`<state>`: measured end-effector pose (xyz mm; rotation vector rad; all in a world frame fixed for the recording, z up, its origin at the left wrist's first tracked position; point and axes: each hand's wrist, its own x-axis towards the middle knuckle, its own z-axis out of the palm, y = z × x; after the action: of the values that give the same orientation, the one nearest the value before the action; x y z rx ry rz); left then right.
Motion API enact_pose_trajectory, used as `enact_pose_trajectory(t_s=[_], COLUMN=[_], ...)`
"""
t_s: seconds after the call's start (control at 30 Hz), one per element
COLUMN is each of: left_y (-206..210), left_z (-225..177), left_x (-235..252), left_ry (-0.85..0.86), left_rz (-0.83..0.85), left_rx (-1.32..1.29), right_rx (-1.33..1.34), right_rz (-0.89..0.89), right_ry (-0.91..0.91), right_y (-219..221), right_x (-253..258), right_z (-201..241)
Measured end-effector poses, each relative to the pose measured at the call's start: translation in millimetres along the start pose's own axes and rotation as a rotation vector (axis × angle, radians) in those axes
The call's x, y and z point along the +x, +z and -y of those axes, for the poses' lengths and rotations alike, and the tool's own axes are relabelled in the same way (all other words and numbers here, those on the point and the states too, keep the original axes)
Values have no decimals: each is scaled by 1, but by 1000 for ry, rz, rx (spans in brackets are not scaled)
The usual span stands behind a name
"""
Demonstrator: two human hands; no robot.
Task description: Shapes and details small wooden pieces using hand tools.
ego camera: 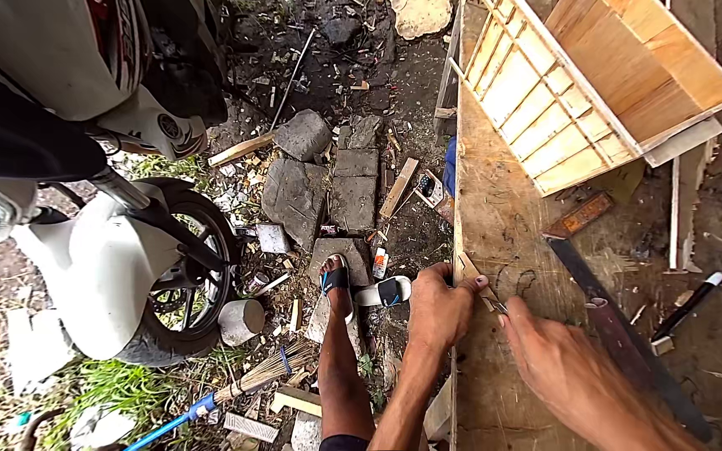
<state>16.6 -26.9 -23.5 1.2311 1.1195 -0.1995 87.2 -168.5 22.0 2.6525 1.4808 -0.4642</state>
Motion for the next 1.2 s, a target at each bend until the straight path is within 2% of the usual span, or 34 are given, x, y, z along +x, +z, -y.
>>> enact_pose_trajectory(t_s=[0.33, 0.6, 0.73, 1.03, 1.1, 1.2], left_y=[9, 8, 11, 10, 12, 8], left_z=[-8, -13, -10, -9, -7, 3], left_x=[-7, -7, -6, -4, -3, -8], left_ry=[-17, -56, -38, -46, -22, 106], left_rz=[-122, -138, -152, -157, -136, -53], left_rx=[-2, -12, -44, -63, -48, 30], right_rx=[-63, -25, -10, -10, -25, 43], right_rz=[234, 246, 160, 179, 171, 185], right_ry=[30, 67, 43, 68, 49, 90], right_y=[-17, -17, -10, -9, -9, -7], right_x=[7, 5, 0, -8, -19, -28], right_z=[5, 6, 4, 5, -1, 0])
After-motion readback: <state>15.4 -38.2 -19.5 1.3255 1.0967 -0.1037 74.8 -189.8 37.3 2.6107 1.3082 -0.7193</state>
